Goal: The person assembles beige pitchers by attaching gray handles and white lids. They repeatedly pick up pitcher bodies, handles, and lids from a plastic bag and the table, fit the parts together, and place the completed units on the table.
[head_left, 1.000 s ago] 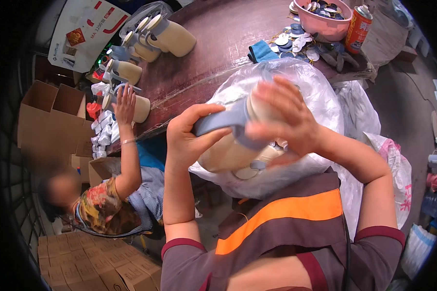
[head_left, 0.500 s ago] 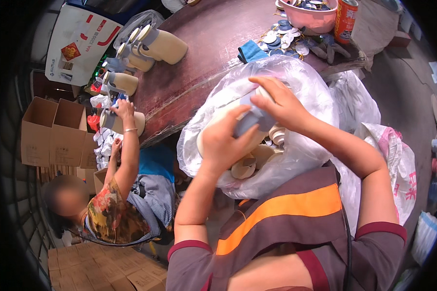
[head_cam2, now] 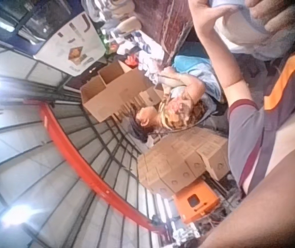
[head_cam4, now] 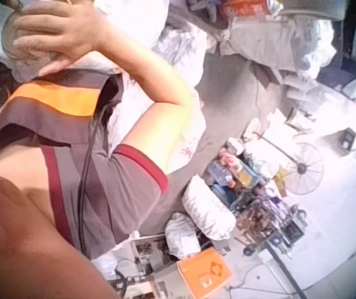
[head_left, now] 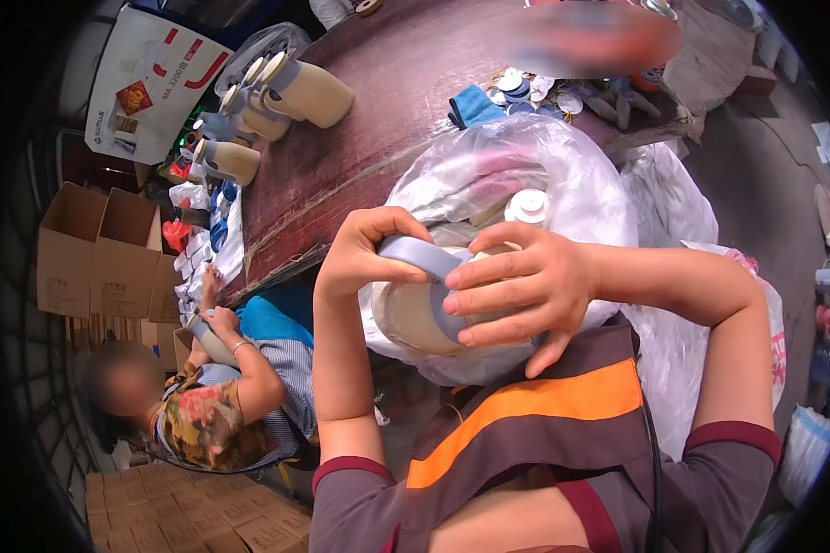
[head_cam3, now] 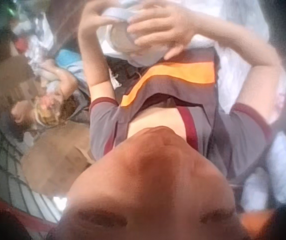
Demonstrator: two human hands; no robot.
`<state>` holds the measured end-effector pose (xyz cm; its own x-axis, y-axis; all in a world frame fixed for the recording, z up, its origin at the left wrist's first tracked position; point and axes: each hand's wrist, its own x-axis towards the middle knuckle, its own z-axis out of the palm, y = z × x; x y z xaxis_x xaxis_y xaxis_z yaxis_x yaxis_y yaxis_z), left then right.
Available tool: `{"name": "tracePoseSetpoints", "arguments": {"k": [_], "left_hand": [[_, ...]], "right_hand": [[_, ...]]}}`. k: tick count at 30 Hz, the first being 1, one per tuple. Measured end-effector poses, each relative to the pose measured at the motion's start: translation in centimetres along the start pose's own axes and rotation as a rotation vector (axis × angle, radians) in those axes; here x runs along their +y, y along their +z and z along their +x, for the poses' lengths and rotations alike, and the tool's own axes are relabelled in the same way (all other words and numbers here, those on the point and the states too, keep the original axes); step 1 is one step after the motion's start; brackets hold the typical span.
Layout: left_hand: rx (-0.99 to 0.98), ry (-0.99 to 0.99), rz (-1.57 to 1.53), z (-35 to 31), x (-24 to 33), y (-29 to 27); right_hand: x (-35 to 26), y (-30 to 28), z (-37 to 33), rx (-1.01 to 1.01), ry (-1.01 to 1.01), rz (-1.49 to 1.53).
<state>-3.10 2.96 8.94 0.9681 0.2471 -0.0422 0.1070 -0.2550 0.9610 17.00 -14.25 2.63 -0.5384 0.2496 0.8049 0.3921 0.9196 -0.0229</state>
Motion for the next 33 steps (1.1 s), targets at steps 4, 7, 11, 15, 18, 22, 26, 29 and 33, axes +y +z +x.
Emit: {"name": "tracePoseSetpoints", "arguments": {"k": [4,7,11,15,18,22,26,29,33], "left_hand": [[-0.012,-0.051,-0.044,-0.4,-1.0,-1.0],[-0.095,-0.057,-0.095,-0.3,-1.3,-1.5],[-0.052,-0.078,-0.091,0.3,-1.3,-1.0],[0.237,-0.143,0.12,0.4,-0.1,1.5],[0.569,-0.112,0.585,0.4,1.4,6.6],[0.552,-0.207,0.539,0.7,1.5,7.5],[0.608,-0.248,0.161,0.6,1.3,4.7],[0.794,-0.103,-0.098,0.1,1.3,3.1],[0.783,-0.077,-0.296,0.9,-0.2,3.4]], "right_hand": [[-0.4,0.4,0.4,0.005,0.135,0.016],[-0.9,-0.3,1.8,-0.141,0.016,0.102],[0.2,-0.2,0.8,-0.171,-0.037,0.056],[1.1,0.2,-1.3,0.033,0.321,-0.018],[3.3,1.2,-1.9,0.193,0.91,0.051],[5.1,1.7,-1.6,0.226,1.125,0.236],[11.0,1.0,-6.4,0.416,1.173,0.477],[14.7,-3.8,-11.7,0.342,1.397,-0.252],[17.7,-5.7,-19.4,-0.087,1.44,-1.014]]}}
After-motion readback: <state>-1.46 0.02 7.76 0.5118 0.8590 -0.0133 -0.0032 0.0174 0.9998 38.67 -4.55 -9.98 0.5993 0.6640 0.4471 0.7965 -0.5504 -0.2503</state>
